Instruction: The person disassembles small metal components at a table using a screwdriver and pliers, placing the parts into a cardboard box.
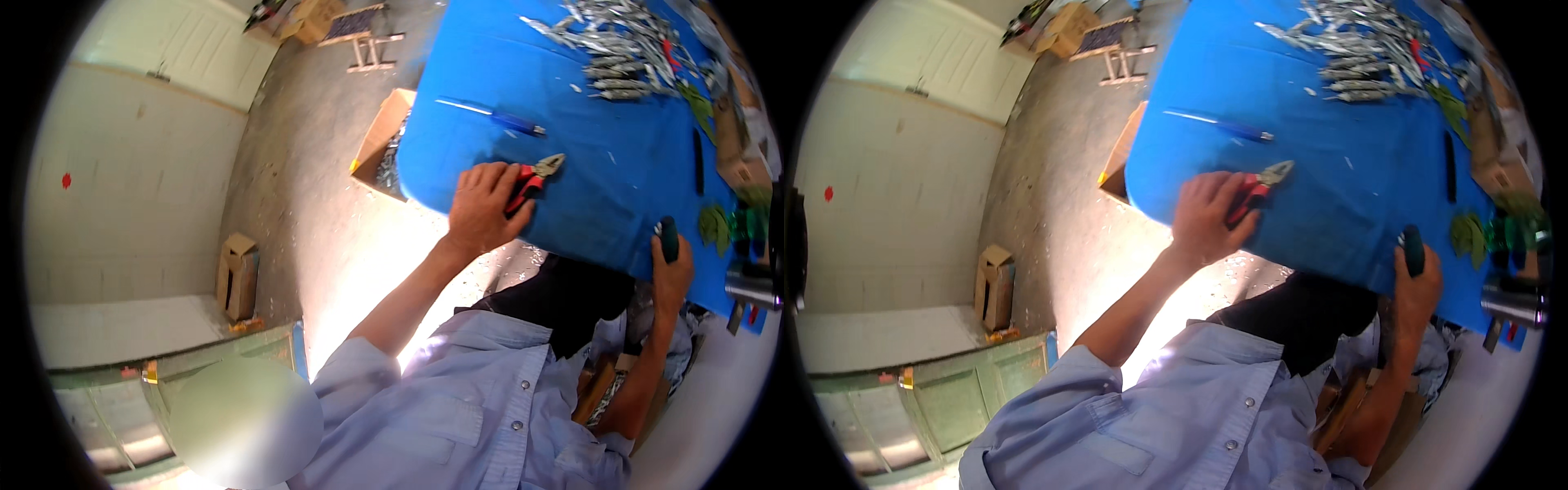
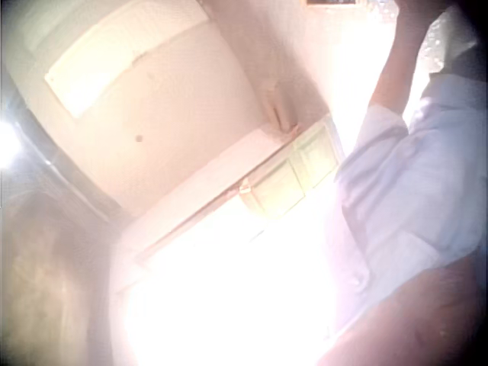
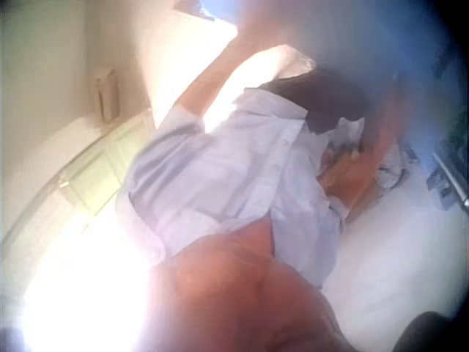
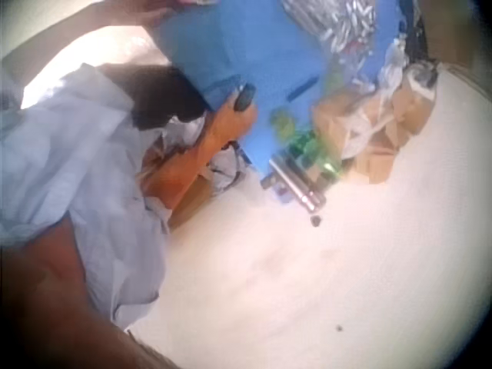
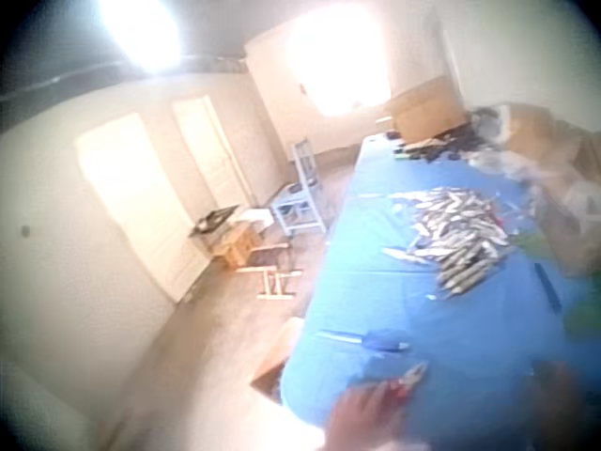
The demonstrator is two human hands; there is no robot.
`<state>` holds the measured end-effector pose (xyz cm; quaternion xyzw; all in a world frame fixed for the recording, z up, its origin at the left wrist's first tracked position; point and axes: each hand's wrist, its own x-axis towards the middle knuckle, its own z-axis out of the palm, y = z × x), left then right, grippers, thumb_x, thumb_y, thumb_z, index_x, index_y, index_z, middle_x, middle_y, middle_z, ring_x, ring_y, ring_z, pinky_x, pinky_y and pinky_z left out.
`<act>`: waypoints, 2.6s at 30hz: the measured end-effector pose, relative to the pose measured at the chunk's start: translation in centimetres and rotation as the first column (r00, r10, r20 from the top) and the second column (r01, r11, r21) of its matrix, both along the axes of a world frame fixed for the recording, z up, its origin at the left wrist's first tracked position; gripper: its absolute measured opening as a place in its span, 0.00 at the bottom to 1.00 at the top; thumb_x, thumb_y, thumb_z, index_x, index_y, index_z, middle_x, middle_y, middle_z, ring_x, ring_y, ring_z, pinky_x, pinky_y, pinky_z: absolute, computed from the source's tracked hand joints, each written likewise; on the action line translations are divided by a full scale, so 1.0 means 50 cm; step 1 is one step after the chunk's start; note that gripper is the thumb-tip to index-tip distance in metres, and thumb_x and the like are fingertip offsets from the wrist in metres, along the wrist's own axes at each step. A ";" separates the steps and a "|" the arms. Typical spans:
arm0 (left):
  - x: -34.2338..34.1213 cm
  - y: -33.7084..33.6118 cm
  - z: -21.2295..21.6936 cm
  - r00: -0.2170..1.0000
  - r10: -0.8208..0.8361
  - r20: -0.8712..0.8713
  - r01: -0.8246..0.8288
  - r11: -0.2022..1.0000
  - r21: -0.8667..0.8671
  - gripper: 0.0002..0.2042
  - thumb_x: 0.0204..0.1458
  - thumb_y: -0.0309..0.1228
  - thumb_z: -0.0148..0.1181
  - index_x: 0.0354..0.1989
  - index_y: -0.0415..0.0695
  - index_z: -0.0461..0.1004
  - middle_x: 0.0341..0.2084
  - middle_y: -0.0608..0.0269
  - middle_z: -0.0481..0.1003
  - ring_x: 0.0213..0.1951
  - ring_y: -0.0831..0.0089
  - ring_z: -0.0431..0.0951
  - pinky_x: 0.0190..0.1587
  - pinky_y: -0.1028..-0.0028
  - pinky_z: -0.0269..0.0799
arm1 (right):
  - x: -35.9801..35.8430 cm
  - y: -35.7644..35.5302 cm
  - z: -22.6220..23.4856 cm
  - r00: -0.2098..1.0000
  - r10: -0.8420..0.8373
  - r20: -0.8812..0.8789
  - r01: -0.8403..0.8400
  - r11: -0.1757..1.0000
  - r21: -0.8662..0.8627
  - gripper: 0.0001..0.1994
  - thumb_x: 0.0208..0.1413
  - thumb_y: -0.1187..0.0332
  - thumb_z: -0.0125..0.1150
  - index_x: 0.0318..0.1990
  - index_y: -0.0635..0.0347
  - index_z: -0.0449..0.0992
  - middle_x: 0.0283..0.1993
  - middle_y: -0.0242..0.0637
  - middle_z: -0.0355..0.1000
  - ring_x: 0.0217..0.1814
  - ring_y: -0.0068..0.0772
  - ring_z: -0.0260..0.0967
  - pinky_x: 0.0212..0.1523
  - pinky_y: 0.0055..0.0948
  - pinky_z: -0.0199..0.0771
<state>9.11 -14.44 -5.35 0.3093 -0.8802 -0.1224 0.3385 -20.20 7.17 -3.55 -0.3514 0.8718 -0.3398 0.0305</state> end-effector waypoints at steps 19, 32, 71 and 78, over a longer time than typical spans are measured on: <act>-0.019 0.009 -0.006 0.998 0.050 0.027 -0.050 0.999 0.012 0.25 0.48 0.36 0.72 0.56 0.44 0.76 0.49 0.52 0.75 0.50 0.50 0.76 0.55 0.57 0.70 | 0.124 0.011 0.074 0.507 0.222 0.833 0.168 0.922 -0.348 0.13 0.63 0.68 0.63 0.51 0.66 0.77 0.37 0.42 0.81 0.22 0.13 0.62 0.20 0.16 0.57; -0.037 0.015 -0.022 0.996 0.047 0.076 -0.047 0.999 -0.008 0.24 0.52 0.35 0.70 0.57 0.39 0.77 0.52 0.50 0.76 0.54 0.52 0.75 0.60 0.58 0.70 | 0.148 0.074 0.073 0.320 0.322 0.891 0.219 0.890 -0.401 0.14 0.62 0.71 0.61 0.53 0.70 0.76 0.39 0.47 0.82 0.22 0.15 0.64 0.20 0.18 0.59; -0.046 0.022 -0.019 0.993 0.057 0.102 -0.048 0.995 -0.086 0.23 0.53 0.37 0.69 0.56 0.42 0.78 0.51 0.53 0.77 0.53 0.54 0.76 0.58 0.59 0.71 | 0.087 0.387 -0.076 0.308 -0.074 0.948 0.837 0.495 -0.234 0.14 0.64 0.66 0.62 0.54 0.60 0.74 0.34 0.34 0.76 0.24 0.18 0.64 0.17 0.19 0.56; -0.044 0.022 -0.019 0.993 0.061 0.100 -0.052 0.994 -0.094 0.23 0.52 0.36 0.69 0.56 0.42 0.78 0.50 0.54 0.77 0.52 0.55 0.76 0.58 0.60 0.72 | 0.087 0.429 -0.105 0.297 -0.060 0.953 0.863 0.444 -0.241 0.15 0.64 0.66 0.63 0.54 0.61 0.74 0.37 0.36 0.76 0.26 0.19 0.63 0.18 0.20 0.57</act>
